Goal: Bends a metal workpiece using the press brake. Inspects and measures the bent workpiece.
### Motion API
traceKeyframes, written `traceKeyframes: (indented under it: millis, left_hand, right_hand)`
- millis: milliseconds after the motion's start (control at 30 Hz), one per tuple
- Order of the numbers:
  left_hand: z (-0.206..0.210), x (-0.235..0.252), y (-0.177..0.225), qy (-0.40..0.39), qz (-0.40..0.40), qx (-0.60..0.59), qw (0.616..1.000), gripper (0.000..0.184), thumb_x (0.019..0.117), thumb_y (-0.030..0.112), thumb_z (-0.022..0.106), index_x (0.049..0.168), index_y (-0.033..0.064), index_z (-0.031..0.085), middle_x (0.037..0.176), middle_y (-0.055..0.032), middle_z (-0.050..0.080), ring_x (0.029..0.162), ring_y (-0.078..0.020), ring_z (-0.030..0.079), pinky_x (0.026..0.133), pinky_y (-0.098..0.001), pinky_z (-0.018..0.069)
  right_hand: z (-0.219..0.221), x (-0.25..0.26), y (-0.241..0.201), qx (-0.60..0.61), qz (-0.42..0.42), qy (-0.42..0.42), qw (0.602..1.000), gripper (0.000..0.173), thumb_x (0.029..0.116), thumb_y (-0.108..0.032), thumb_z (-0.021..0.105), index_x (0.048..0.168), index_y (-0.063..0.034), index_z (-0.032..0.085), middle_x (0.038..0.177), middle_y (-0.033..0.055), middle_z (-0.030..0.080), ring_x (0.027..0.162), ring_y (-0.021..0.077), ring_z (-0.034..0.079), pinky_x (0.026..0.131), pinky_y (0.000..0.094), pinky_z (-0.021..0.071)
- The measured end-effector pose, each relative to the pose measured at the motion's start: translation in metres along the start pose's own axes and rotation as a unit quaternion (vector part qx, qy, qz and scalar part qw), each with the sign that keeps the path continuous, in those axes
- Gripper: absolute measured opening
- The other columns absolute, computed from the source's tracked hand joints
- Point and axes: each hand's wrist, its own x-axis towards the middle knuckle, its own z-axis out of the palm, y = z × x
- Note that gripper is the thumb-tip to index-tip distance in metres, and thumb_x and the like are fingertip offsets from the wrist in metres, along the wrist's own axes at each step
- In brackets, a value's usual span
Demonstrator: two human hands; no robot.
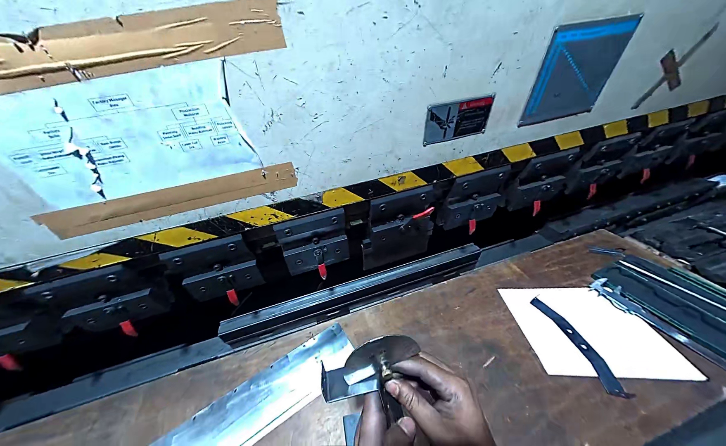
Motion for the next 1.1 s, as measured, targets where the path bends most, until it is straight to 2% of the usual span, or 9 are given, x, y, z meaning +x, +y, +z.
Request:
traceKeyframes:
  millis: [133,233,300,367,533,700,767,900,1100]
  left_hand:
    - [0.009,0.004,0.008,0.008,-0.002,0.021,1.0,0.084,0.0982,0.035,0.058,0.142,-0.0237,0.016,0.137,-0.0184,0.05,0.126,-0.0022,0.051,0.11,-0.0236,0.042]
    - [0.015,0.011,0.014,0.012,-0.009,0.065,0.998,0.083,0.0963,0.031,0.056,0.144,-0.0248,0.018,0.142,-0.027,0.046,0.131,-0.0071,0.049,0.112,-0.0242,0.0395]
    - [0.018,0.013,0.017,0.003,-0.009,0.096,0.995,0.077,0.0979,0.03,0.056,0.14,-0.0248,0.023,0.133,-0.0244,0.051,0.124,-0.0061,0.052,0.109,-0.024,0.042]
    - [0.021,0.016,0.018,-0.008,-0.011,0.102,0.995,0.073,0.0977,0.026,0.056,0.14,-0.024,0.024,0.129,-0.0219,0.053,0.122,-0.0057,0.054,0.108,-0.0245,0.0432]
    - [0.025,0.021,0.022,-0.021,-0.013,0.091,0.996,0.074,0.0955,0.022,0.057,0.141,-0.0248,0.021,0.134,-0.0262,0.049,0.127,-0.0084,0.051,0.111,-0.0252,0.041]
    - [0.025,0.025,0.024,-0.015,-0.016,0.079,0.997,0.073,0.0947,0.025,0.061,0.136,-0.0242,0.026,0.127,-0.0188,0.053,0.12,-0.0029,0.054,0.106,-0.0203,0.0437]
    - [0.024,0.025,0.025,-0.02,-0.005,0.079,0.997,0.072,0.0947,0.021,0.059,0.136,-0.0263,0.024,0.13,-0.0217,0.052,0.123,-0.0046,0.053,0.108,-0.0209,0.0421]
    - [0.021,0.024,0.019,-0.023,0.014,0.089,0.996,0.074,0.0958,0.022,0.06,0.137,-0.0275,0.024,0.133,-0.0251,0.051,0.126,-0.0062,0.052,0.111,-0.0224,0.0404]
    - [0.022,0.024,0.022,-0.019,-0.006,0.096,0.995,0.073,0.0951,0.02,0.06,0.138,-0.0261,0.024,0.134,-0.0251,0.05,0.126,-0.007,0.052,0.11,-0.022,0.0411]
  right_hand:
    - [0.002,-0.005,-0.004,-0.052,-0.029,0.032,0.998,0.014,0.0915,-0.011,0.074,0.099,0.001,0.076,0.091,0.0074,0.074,0.085,0.0032,0.07,0.08,0.0174,0.0588]
    - [-0.001,-0.006,-0.007,-0.096,-0.039,0.041,0.994,0.015,0.0928,-0.01,0.072,0.101,0.0022,0.075,0.095,0.011,0.073,0.087,0.0046,0.07,0.083,0.017,0.0574]
    - [-0.005,-0.003,-0.005,-0.114,-0.054,0.046,0.991,0.016,0.0942,-0.011,0.069,0.102,0.0023,0.074,0.096,0.0107,0.073,0.088,0.004,0.07,0.083,0.0161,0.0568]
    - [-0.008,0.0,0.0,-0.11,-0.069,0.046,0.99,0.018,0.0965,-0.013,0.067,0.104,0.002,0.072,0.097,0.0096,0.073,0.088,0.0026,0.069,0.083,0.0154,0.0563]
    - [-0.011,0.005,0.01,-0.089,-0.103,0.057,0.989,0.02,0.0999,-0.018,0.065,0.106,0.0006,0.071,0.1,0.0077,0.073,0.093,0.0013,0.068,0.087,0.0153,0.0558]
    - [-0.009,0.008,0.008,-0.105,-0.116,0.07,0.985,0.021,0.1003,-0.019,0.065,0.106,0.0004,0.071,0.099,0.0088,0.072,0.092,0.0018,0.068,0.086,0.0145,0.0555]
    - [-0.008,0.008,0.008,-0.107,-0.122,0.073,0.984,0.021,0.1008,-0.02,0.065,0.106,-0.0007,0.07,0.099,0.0078,0.072,0.093,0.001,0.068,0.086,0.0139,0.0553]
    - [-0.007,0.008,0.011,-0.098,-0.125,0.07,0.985,0.02,0.1011,-0.019,0.064,0.107,-0.0007,0.069,0.1,0.0071,0.071,0.092,0.0005,0.068,0.086,0.0139,0.0556]
    - [-0.005,0.008,0.015,-0.09,-0.126,0.07,0.985,0.02,0.1008,-0.019,0.064,0.107,-0.0011,0.067,0.099,0.0068,0.07,0.091,-0.0005,0.067,0.085,0.0133,0.0555]
